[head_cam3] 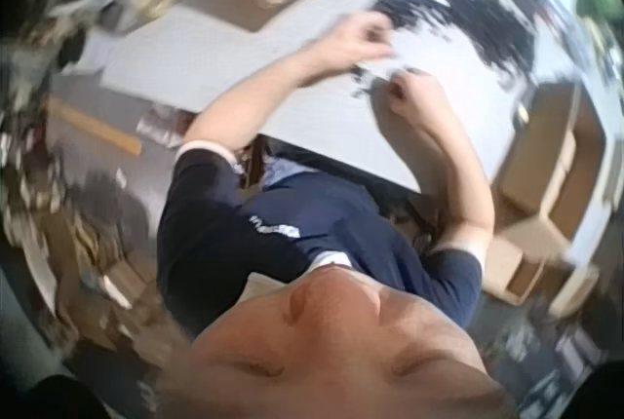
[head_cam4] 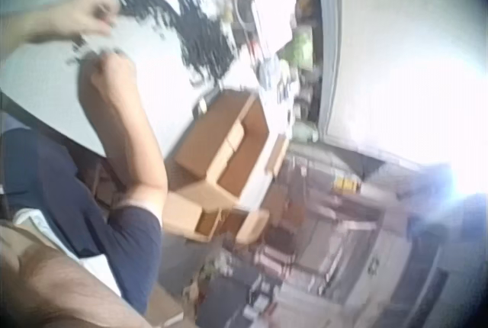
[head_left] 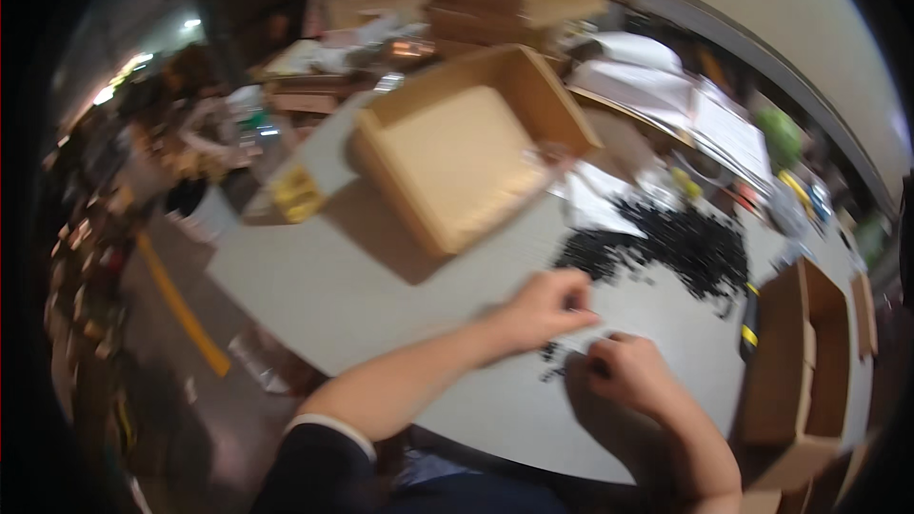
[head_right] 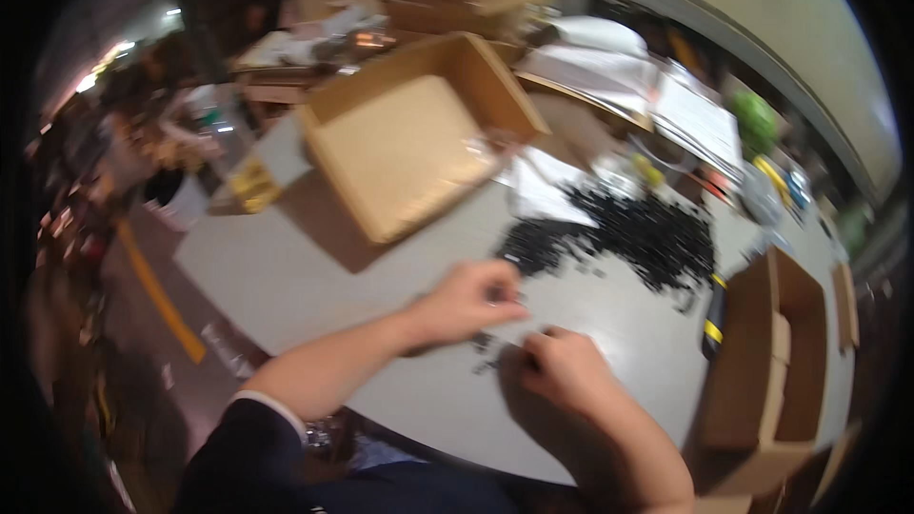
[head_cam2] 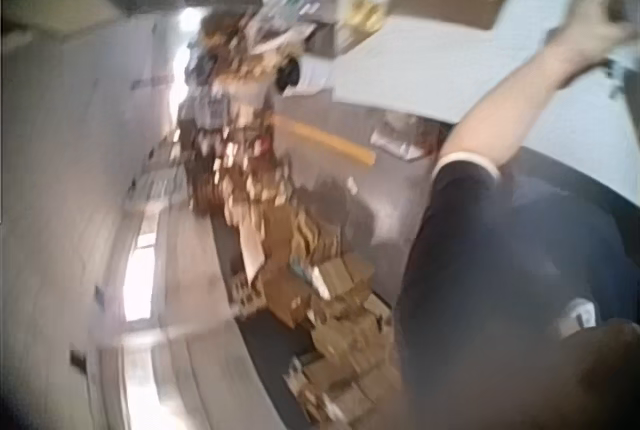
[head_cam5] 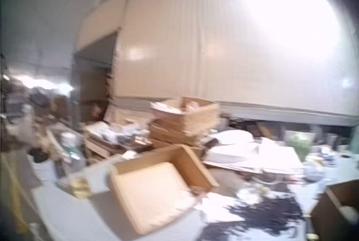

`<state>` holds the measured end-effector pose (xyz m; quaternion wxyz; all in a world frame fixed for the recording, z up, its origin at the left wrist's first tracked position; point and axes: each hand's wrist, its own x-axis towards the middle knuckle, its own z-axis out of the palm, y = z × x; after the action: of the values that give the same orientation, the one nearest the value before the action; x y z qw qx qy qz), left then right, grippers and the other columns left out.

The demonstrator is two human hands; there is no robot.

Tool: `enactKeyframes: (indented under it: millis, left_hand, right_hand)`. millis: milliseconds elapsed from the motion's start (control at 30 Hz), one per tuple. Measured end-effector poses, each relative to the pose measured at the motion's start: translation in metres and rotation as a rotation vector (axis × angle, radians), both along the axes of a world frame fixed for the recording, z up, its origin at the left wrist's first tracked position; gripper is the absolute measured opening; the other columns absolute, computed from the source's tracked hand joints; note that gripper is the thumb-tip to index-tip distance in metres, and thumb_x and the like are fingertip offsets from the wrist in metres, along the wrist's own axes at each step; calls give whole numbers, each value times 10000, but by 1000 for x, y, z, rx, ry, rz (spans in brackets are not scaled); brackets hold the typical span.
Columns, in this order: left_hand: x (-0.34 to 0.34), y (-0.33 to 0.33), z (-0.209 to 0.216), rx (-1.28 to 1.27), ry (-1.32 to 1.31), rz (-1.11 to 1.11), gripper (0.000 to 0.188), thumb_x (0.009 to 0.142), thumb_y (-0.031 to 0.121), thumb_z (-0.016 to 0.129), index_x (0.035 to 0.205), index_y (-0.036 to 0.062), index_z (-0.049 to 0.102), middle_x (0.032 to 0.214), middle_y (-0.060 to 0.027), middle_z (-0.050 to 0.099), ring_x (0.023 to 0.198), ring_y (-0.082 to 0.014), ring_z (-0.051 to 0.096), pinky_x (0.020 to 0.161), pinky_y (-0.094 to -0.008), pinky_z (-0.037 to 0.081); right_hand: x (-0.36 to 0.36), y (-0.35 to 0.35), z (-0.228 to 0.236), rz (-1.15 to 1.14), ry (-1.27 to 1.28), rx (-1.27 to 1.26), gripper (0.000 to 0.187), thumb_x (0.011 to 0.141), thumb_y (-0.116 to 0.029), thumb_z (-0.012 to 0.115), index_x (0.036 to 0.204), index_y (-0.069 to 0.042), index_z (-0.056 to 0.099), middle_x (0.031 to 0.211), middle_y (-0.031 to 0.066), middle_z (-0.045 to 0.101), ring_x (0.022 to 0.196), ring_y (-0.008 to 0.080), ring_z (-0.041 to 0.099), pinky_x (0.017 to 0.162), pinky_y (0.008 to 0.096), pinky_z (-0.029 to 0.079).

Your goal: Sorting small black circular parts (likely washers or o-rings) on a table and placing selected items into a cardboard box.

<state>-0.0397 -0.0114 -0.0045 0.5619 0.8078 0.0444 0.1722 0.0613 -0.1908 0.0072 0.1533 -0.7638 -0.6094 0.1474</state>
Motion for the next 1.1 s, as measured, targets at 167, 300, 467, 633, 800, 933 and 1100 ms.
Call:
enactKeyframes:
  millis: [167,300,467,633,800,933,1100]
  left_hand:
    - [20,-12,-13,53,-147,-100,209,709,108,695,765,10,520,693,-100,554,634,-172,529,580,-320,443]
    - [10,-26,-15,68,-90,-172,203,649,123,690,709,20,526,659,-134,581,618,-255,592,559,-358,457]
    - [13,-43,-13,-11,115,-268,235,621,83,719,759,-4,550,693,-126,600,676,-254,609,594,-344,467]
    - [19,-41,-16,-285,103,-356,351,590,70,802,847,7,572,780,-52,604,733,-133,571,635,-290,470]
    - [15,-34,-13,-109,101,-419,413,699,205,778,1030,63,576,918,-106,625,788,-248,607,692,-375,496]
    - [12,-31,-4,-163,-127,-137,242,715,129,711,811,-22,548,796,-124,595,767,-224,576,691,-330,457]
    - [20,-26,-15,9,-232,-127,148,807,119,599,833,-19,550,823,-149,574,763,-287,572,691,-376,444]
  right_hand:
    - [25,-12,-3,-92,100,34,135,606,-134,685,711,-49,680,704,166,624,654,333,619,625,384,505]
    - [44,-15,-17,-206,617,434,99,639,8,619,688,-1,533,689,23,504,629,97,506,536,227,402]
    - [0,-14,36,74,417,480,157,748,114,623,849,-4,639,817,58,588,734,127,544,626,243,425]
    - [6,-13,29,41,406,451,167,758,76,645,900,-13,644,870,71,582,817,170,550,668,273,427]
    - [10,-8,31,220,54,457,203,697,49,697,883,-1,631,985,132,547,931,281,535,824,358,440]
    - [12,-9,32,82,73,550,152,722,69,683,836,12,601,965,131,583,920,256,558,798,349,451]
    - [19,-13,12,-123,406,531,92,824,28,654,897,17,599,867,89,624,782,150,589,709,257,475]
